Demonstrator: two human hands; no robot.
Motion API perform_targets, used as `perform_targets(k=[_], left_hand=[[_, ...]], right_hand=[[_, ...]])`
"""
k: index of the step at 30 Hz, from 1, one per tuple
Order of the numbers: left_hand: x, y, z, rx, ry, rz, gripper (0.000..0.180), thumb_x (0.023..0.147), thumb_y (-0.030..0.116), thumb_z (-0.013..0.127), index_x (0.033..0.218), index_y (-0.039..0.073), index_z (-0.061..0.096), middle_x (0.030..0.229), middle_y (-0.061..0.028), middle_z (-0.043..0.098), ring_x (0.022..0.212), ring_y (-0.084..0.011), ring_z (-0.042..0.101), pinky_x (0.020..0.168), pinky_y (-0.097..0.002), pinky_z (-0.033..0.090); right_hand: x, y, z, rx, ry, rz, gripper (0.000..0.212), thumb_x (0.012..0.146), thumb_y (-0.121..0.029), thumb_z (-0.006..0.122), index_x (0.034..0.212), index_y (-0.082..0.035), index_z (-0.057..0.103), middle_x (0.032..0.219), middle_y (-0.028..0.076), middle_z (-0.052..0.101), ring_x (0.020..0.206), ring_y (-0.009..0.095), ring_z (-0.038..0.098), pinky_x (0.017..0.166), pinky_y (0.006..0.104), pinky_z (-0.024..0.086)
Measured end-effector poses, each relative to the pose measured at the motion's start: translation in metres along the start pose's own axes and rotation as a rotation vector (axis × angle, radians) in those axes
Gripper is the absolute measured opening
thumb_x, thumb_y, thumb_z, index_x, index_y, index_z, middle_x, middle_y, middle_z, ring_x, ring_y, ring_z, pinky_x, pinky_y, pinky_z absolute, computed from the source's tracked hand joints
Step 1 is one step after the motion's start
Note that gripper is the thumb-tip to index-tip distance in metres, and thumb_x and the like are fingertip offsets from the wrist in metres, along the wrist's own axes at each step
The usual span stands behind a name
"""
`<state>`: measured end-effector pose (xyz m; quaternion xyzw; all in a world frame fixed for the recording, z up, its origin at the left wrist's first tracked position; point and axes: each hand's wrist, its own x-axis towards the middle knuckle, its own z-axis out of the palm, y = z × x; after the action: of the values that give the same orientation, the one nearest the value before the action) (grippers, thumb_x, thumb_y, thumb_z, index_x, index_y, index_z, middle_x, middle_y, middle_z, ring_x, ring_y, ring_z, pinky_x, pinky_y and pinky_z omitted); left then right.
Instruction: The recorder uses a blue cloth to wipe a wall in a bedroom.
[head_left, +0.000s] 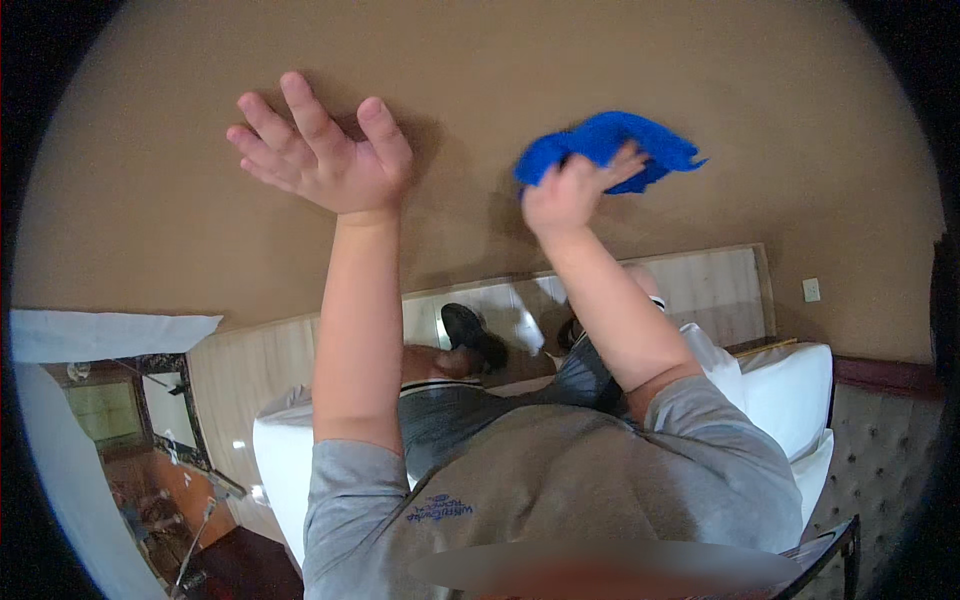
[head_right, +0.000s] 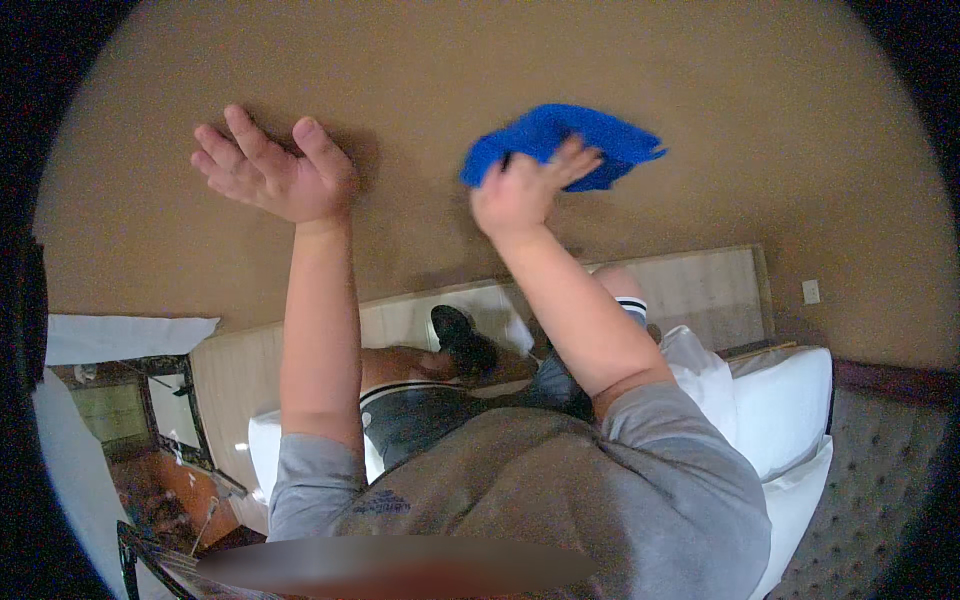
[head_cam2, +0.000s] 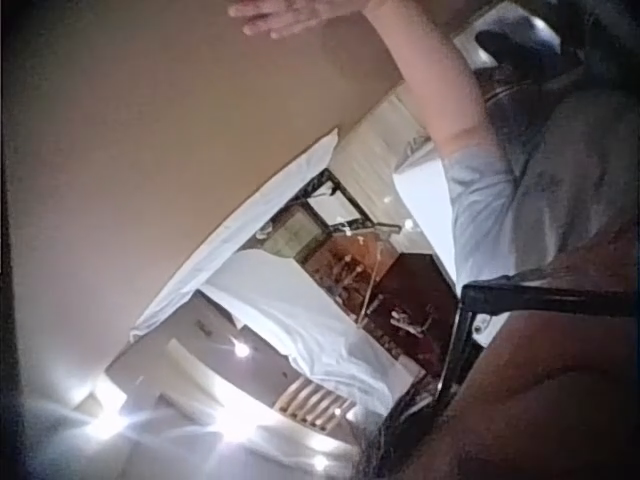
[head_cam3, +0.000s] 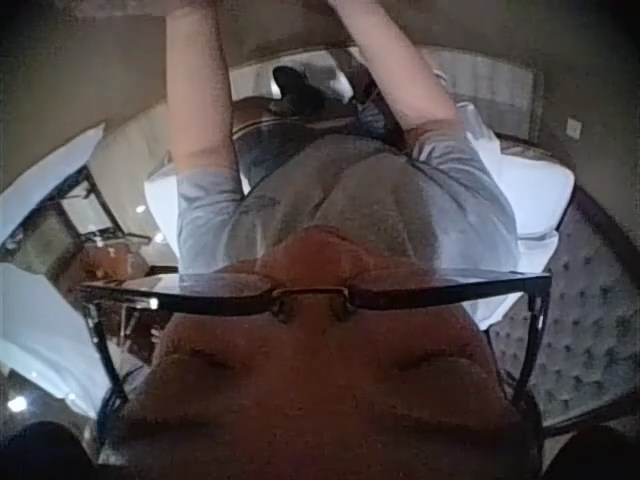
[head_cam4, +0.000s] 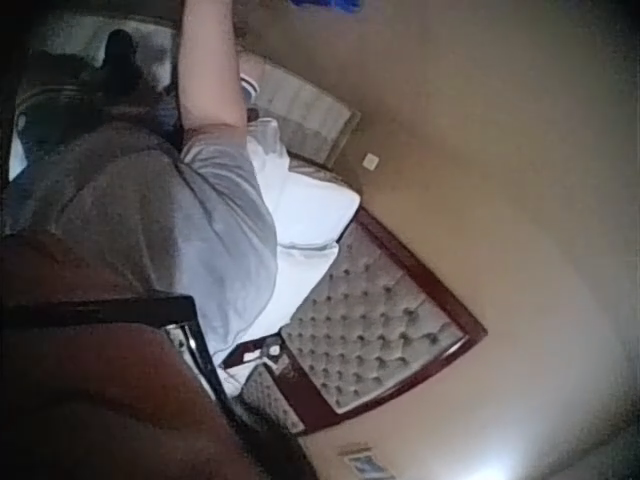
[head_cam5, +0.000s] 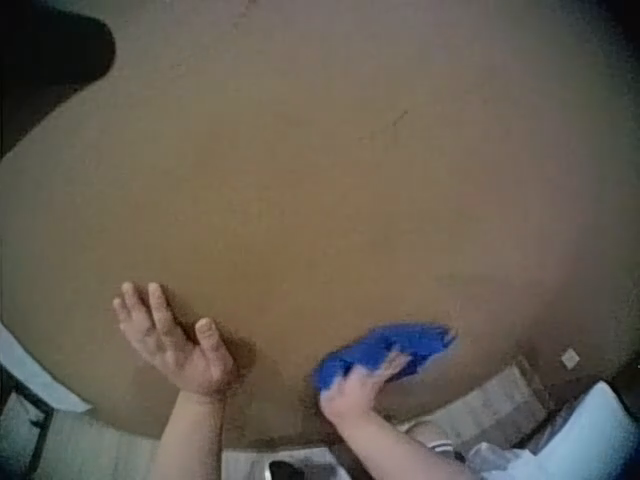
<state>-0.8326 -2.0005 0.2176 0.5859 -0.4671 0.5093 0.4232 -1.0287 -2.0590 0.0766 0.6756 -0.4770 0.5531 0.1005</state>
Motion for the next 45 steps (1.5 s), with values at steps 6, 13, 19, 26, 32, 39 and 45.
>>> perform_targets(k=[6, 13, 19, 26, 32, 39, 45], left_hand=[[-0.005, 0.002, 0.005, -0.011, 0.013, -0.026, 0.067, 0.094, 0.055, 0.042, 0.144, 0.011, 0.039, 0.154, -0.0173, 0.025, 0.140, -0.0425, 0.019, 0.111, -0.0562, 0.016], [0.003, -0.003, 0.002, -0.008, 0.072, 0.037, 0.065, 0.094, 0.053, 0.043, 0.138, 0.006, 0.045, 0.149, -0.0207, 0.031, 0.137, -0.0435, 0.025, 0.111, -0.0562, 0.019], [0.004, 0.002, 0.000, -0.051, 0.070, 0.068, 0.065, 0.092, 0.048, 0.047, 0.143, 0.008, 0.040, 0.151, -0.0211, 0.027, 0.135, -0.0497, 0.022, 0.108, -0.0594, 0.018], [-0.002, -0.006, -0.001, -0.007, 0.026, 0.023, 0.066, 0.092, 0.050, 0.045, 0.145, 0.012, 0.037, 0.154, -0.0170, 0.024, 0.140, -0.0445, 0.019, 0.109, -0.0578, 0.018], [0.002, 0.002, -0.001, 0.071, 0.050, 0.030, 0.065, 0.091, 0.047, 0.049, 0.145, 0.014, 0.038, 0.154, -0.0137, 0.025, 0.141, -0.0398, 0.019, 0.112, -0.0532, 0.019], [-0.002, 0.004, -0.046, -0.207, -0.153, -0.145, 0.053, 0.087, 0.030, 0.059, 0.135, 0.010, 0.049, 0.148, -0.0171, 0.036, 0.137, -0.0407, 0.030, 0.110, -0.0518, 0.024], [-0.039, 0.039, -0.122, -0.863, -0.335, -0.355, 0.013, 0.080, 0.006, 0.062, 0.091, 0.000, 0.066, 0.101, -0.0153, 0.066, 0.104, -0.0347, 0.060, 0.095, -0.0424, 0.045]], right_hand=[[-0.024, -0.070, 0.000, 0.082, -0.413, -0.241, 0.025, 0.075, -0.039, 0.069, 0.084, -0.015, 0.069, 0.103, 0.017, 0.060, 0.093, 0.039, 0.056, 0.082, 0.0708, 0.034], [0.008, -0.027, -0.031, 0.039, -0.124, 0.053, 0.046, 0.066, -0.040, 0.069, 0.097, -0.006, 0.064, 0.105, 0.020, 0.054, 0.088, 0.045, 0.052, 0.083, 0.0666, 0.037], [0.007, -0.074, -0.023, 0.143, -0.425, -0.246, 0.048, 0.070, -0.040, 0.069, 0.111, -0.016, 0.064, 0.117, 0.018, 0.050, 0.115, 0.046, 0.041, 0.097, 0.0713, 0.025], [0.060, -0.072, -0.061, 0.207, -1.024, 0.123, 0.059, 0.071, -0.052, 0.069, 0.123, -0.025, 0.061, 0.129, 0.014, 0.052, 0.117, 0.040, 0.047, 0.097, 0.0616, 0.032], [0.086, -0.054, -0.057, -0.067, -0.038, -0.066, 0.078, 0.065, -0.055, 0.074, 0.132, -0.023, 0.053, 0.131, 0.023, 0.041, 0.119, 0.054, 0.034, 0.096, 0.0712, 0.024], [0.119, -0.115, -0.090, -0.132, -0.510, -0.257, 0.069, 0.074, -0.052, 0.070, 0.137, -0.037, 0.047, 0.123, 0.019, 0.047, 0.105, 0.041, 0.050, 0.089, 0.0652, 0.038], [0.131, -0.135, -0.094, -0.101, -0.223, -0.229, 0.082, 0.072, -0.057, 0.070, 0.141, -0.019, 0.045, 0.129, 0.022, 0.042, 0.115, 0.047, 0.044, 0.091, 0.0619, 0.036]])
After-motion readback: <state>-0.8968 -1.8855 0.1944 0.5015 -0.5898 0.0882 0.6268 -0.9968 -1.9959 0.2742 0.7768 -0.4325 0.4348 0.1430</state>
